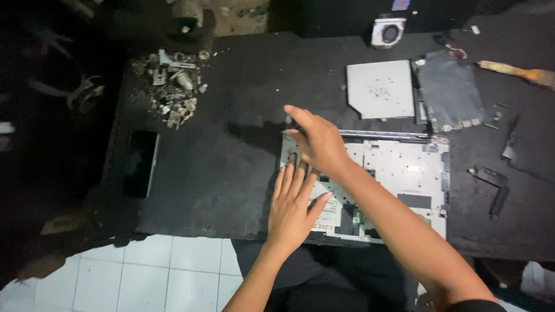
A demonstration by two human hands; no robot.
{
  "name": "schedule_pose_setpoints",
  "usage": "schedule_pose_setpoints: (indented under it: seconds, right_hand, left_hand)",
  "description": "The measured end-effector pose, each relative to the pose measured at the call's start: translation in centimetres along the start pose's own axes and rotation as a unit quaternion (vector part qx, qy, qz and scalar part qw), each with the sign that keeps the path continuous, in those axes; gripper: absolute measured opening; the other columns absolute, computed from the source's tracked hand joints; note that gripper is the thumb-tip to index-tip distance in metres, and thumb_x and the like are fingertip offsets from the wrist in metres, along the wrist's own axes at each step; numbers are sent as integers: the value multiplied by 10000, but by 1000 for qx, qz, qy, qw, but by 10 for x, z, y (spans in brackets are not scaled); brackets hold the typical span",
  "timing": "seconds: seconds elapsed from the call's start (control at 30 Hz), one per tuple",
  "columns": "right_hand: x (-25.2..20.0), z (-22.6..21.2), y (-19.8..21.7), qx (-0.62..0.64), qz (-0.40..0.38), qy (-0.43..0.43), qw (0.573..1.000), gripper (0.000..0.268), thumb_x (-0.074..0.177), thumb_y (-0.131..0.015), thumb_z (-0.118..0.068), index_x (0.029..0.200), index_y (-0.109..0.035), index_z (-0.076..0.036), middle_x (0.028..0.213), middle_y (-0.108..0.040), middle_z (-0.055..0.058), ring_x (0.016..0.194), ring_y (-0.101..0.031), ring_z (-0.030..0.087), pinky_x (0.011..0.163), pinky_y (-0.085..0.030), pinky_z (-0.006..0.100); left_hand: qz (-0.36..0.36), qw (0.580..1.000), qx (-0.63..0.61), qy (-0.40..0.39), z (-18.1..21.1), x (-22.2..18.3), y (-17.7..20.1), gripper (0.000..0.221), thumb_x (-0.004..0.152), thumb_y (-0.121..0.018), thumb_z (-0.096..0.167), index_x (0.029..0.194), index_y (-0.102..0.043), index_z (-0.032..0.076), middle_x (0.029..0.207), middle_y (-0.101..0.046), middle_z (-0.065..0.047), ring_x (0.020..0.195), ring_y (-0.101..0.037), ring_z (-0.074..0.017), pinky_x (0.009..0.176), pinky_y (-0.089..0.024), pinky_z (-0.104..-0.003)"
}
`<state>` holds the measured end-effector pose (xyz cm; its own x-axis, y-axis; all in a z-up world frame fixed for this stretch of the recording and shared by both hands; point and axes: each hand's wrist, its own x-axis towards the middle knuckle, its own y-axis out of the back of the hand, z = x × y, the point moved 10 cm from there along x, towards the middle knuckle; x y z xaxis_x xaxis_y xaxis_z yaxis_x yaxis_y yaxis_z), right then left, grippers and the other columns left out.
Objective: Disassembling a laptop on a workbench using a screwdriver to remove internal components.
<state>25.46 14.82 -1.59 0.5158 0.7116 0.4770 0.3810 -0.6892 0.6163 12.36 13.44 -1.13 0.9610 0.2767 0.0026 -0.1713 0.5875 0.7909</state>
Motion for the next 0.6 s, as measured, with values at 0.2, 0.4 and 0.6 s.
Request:
schedule_pose_setpoints:
  seconds: [0.2, 0.4, 0.6]
  right_hand:
    - [7, -24, 4, 40, -29, 23, 999, 510, 989, -613, -73, 1485, -530, -156, 988, -714, 88, 870, -721, 366, 787, -595, 447]
    - [2, -22, -10, 3, -80, 50, 996, 607, 1084, -606, -60, 1585, -298, -210, 868, -461, 52, 654, -469, 226, 522, -365, 369]
    - [2, -23, -13, -43, -62, 78, 994, 781, 876, -685, 159, 1521, -392, -169, 847, -423, 66, 660, -424, 250, 561, -307, 397]
  left_hand:
    - [-30, 999, 22, 9, -1, 1, -8, 631, 1072, -500, 403, 1591, -355, 76, 1683, -202, -198, 1555, -96, -400, 1244, -97, -521]
    - [53, 995, 69, -51, 1, -3, -3, 550, 1052, -477, 464, 1411, -547, 54, 1566, -441, -173, 1494, -317, -399, 1234, -210, -552]
    - [25, 995, 89, -35, -2, -2, -10, 641, 1044, -471, 478, 1558, -414, 99, 1669, -275, -130, 1547, -208, -338, 1254, -160, -517]
